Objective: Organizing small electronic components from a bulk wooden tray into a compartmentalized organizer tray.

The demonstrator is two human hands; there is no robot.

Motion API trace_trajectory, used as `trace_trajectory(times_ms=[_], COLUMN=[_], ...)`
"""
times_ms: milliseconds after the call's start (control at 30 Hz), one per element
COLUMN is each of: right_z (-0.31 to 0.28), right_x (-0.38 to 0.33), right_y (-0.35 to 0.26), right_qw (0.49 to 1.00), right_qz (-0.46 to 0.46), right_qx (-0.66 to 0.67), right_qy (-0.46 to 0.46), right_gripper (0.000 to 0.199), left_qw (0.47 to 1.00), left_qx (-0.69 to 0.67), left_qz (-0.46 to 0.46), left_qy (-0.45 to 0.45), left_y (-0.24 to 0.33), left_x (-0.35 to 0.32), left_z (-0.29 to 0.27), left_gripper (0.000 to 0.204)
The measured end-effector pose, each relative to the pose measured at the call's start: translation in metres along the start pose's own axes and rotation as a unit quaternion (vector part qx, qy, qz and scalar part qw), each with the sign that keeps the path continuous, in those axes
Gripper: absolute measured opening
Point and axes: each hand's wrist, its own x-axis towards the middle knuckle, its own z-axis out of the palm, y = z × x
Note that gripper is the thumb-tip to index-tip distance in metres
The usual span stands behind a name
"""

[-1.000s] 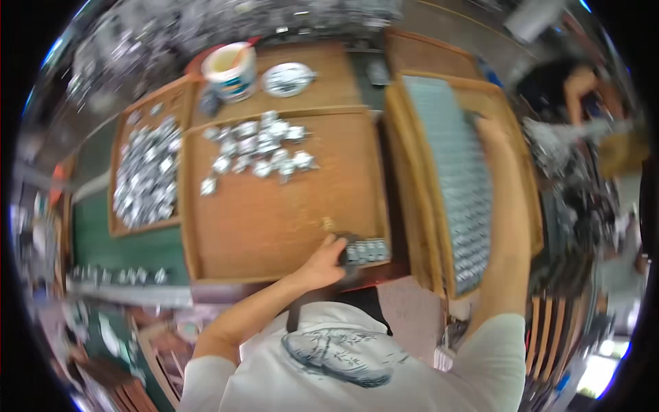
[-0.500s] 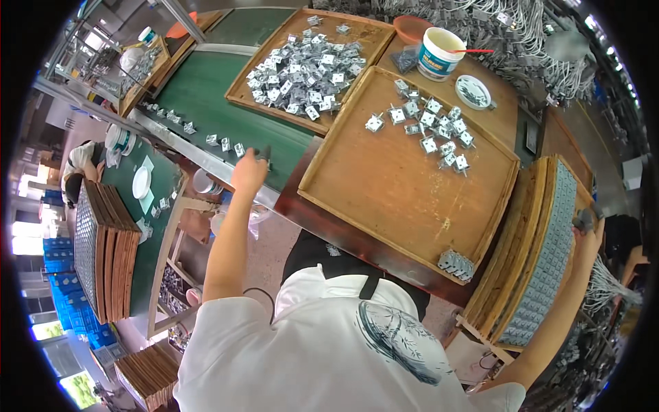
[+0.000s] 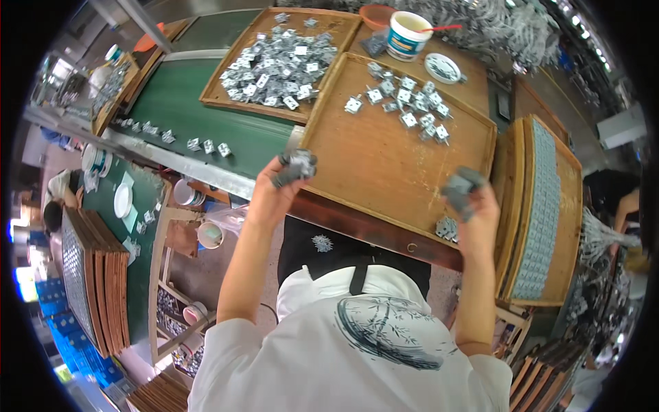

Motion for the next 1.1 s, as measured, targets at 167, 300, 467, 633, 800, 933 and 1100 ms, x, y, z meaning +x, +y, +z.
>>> trace_trajectory(times_ms=[167,300,467,633,800,933,1100], right_z=[0.050,0.051,0.046,0.038,0.025,0.025,0.020], right_x=[-0.031,-0.037,-0.044,-0.045,-0.049,-0.061,-0.081], right_y=[-0.018,-0.018,-0.020,-0.006,-0.014,-0.007,0.007], right_qw=[0.969,0.890,0.865,0.799,0.850,0.812,0.825], right_qz=[-0.058,-0.195,-0.230,-0.319,-0.196,-0.256,-0.235], right_qx=[-0.179,-0.368,-0.422,-0.503,-0.474,-0.520,-0.514], right_qy=[-0.162,-0.183,-0.143,-0.077,-0.121,-0.062,0.029], right_gripper=[0.030,0.027,0.021,0.019,0.020,0.022,0.026], left_qw=[0.993,0.981,0.971,0.944,0.967,0.937,0.814], left_qx=[0.068,0.083,0.112,0.236,0.110,0.243,0.463], left_qz=[0.036,0.030,-0.066,0.054,-0.083,-0.008,0.221], left_qy=[-0.084,-0.170,-0.201,-0.222,-0.215,-0.251,-0.271], left_y=[-0.022,-0.026,-0.027,-0.056,-0.066,-0.069,-0.083], left_x=[-0.033,-0.039,-0.042,-0.041,-0.035,-0.042,-0.046], left_z=[0.059,0.079,0.096,0.108,0.108,0.123,0.142], left_gripper=[0.038,0.037,0.035,0.039,0.039,0.050,0.069])
